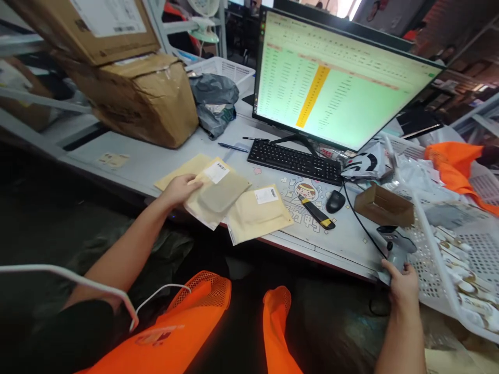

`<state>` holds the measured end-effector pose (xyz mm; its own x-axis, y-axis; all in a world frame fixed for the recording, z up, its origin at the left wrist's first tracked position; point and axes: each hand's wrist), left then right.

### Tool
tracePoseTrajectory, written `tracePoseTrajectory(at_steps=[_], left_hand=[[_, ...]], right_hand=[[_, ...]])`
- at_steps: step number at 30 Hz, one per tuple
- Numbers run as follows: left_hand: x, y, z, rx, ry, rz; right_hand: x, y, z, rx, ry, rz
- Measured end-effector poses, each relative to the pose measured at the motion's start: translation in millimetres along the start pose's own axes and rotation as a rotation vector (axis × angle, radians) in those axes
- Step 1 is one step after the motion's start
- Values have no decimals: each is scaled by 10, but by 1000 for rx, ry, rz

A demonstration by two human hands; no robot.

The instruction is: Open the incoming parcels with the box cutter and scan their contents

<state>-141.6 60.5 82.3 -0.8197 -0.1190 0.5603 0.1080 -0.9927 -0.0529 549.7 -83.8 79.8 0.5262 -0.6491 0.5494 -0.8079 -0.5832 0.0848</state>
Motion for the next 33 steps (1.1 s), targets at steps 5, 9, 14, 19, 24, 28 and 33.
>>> tracePoseTrajectory(at_steps=[5,9,14,19,24,28,33], left_hand=[[18,-42,-141,-72,-152,-59],[-198,-145,3,-189,-276,-72],[-178,-190,-175,-364,-486,84],[141,-11,-644,-191,-557,232],[178,131,-765,-176,-527,316],[105,142,-727,-110,-489,384],[98,156,-715,-97,-466,400]], right_hand=[[18,670,-418,20,-492,-331],[-196,1135,-897,76,-205,-608],[-629,1421,-1569,222,360,-733],[-1045,1414,-2086,333,591,-871],[-1398,1390,-2474,421,714,-948],[-1769,1583,-2749,510,715,-1023],[-2427,2027,-3140,632,772,-993]])
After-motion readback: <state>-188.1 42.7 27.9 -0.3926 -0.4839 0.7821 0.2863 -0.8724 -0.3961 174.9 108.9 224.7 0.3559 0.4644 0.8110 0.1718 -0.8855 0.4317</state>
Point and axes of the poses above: each hand's wrist, its own y-axis away from the middle knuckle, its own x-axis out of the back of the hand, z = x × y, and after that the axes turned 9 degrees about -x, right-handed
